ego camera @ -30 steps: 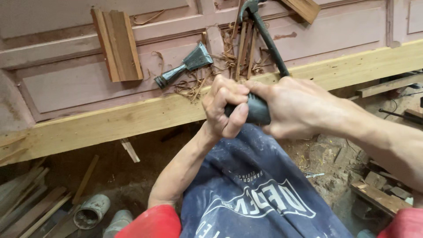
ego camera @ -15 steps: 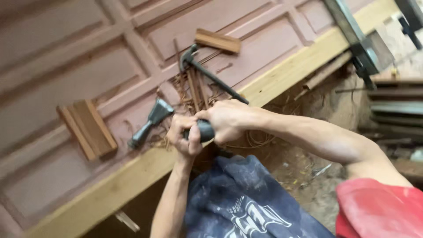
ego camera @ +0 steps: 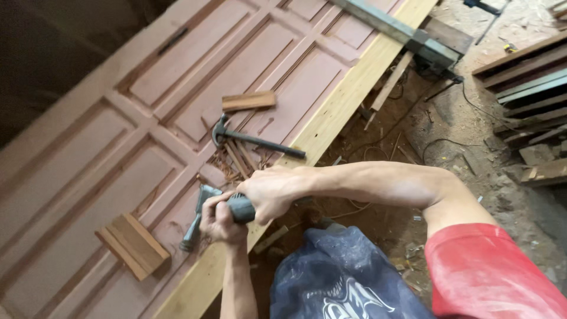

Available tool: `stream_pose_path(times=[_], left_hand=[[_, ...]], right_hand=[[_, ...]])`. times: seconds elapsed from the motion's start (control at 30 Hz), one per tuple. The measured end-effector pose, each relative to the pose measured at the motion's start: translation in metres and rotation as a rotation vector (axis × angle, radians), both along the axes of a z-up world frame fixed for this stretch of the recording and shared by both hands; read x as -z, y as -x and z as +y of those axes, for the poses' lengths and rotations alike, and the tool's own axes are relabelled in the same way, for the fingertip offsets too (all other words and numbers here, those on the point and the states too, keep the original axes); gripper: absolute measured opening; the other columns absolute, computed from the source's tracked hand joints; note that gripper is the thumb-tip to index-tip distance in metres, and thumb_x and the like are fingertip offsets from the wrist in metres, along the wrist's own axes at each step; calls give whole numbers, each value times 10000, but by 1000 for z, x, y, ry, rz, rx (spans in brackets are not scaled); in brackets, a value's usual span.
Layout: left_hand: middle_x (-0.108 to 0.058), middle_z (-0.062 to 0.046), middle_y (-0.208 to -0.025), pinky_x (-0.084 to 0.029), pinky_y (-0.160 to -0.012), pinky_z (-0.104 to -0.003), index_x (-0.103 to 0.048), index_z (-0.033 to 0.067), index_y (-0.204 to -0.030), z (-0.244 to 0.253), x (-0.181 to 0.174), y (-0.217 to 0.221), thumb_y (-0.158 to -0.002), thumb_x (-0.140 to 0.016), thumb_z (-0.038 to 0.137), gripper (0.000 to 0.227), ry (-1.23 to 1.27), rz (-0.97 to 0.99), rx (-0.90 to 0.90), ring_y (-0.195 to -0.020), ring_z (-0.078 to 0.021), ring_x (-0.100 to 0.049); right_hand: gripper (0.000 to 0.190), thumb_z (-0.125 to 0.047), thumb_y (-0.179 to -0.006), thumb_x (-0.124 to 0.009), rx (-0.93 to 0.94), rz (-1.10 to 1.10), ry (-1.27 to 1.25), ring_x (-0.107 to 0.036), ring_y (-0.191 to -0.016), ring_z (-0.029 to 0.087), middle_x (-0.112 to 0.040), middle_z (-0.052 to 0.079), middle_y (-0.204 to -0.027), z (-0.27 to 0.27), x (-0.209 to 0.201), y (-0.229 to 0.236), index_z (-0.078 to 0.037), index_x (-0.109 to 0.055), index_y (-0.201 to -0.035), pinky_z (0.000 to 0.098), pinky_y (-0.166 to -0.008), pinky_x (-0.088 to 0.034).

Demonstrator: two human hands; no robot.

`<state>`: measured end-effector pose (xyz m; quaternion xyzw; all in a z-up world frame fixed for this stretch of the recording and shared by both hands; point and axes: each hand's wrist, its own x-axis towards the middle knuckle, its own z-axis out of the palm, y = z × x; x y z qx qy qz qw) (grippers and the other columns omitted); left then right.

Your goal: The person shaves a small wooden stick with a chisel, then uses a hammer to tap it into place on a wooden door frame. They adjust a metal bar clamp, use a power drill to secure components, and continue assembling the door structure.

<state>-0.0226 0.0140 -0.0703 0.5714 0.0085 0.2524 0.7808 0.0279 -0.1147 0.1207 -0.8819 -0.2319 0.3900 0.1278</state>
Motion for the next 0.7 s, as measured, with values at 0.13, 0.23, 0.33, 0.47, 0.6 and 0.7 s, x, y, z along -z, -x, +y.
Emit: stream_pose_path(times=[0.13,0.23,0.33,0.47,0.6,0.7], left_hand=[[-714,-123,-899,-540,-773,-302,-679,-47,-968,15,-64,-4,-955,-603,291,346,-23,-182,82,-794,-166,-650],[-698,-136,-921,-533,-813,-294,-677,-61,-1015,8,-102,-12,-984,-638,247,312,-65,-246,104,-831,-178,-650],[-702,-130,-924,-528,-804,-282,-687,-53,-1001,-23,-114,-22,-975,-632,244,303,-226,-273,89,-827,-177,-654],[-707,-114,-890,-507,-752,-275,-703,-46,-958,-87,-95,-33,-933,-627,234,291,-282,-132,166,-782,-161,-628],[-672,-86,-797,-490,-706,-269,-704,-21,-926,-173,-73,-62,-899,-663,227,254,-353,25,225,-735,-137,-592],[-665,-75,-768,-506,-705,-277,-699,9,-898,-254,-72,-101,-906,-674,251,243,-500,-38,188,-719,-132,-612]], right_hand=[[643,-346,-759,-746,-41,-24,-37,-759,-800,333,-738,180,-951,-14,-56,10,-35,-538,-1281,444,-714,-635],[727,-350,-744,-762,2,-164,-112,-727,-807,336,-737,180,-922,-37,-83,18,-92,-480,-1363,469,-716,-589],[755,-243,-735,-685,111,-103,-132,-752,-760,324,-729,155,-951,-67,-82,19,-177,-414,-1437,465,-669,-618],[811,-205,-743,-663,189,-76,-146,-752,-756,358,-750,198,-939,-130,-46,14,-182,-391,-1506,462,-728,-621],[772,-215,-748,-701,227,-102,-268,-735,-794,360,-748,230,-954,-228,-14,-13,-154,-451,-1476,450,-771,-619],[748,-194,-759,-701,244,-100,-340,-753,-787,321,-735,211,-1010,-314,-12,-50,-130,-449,-1460,406,-751,-647]])
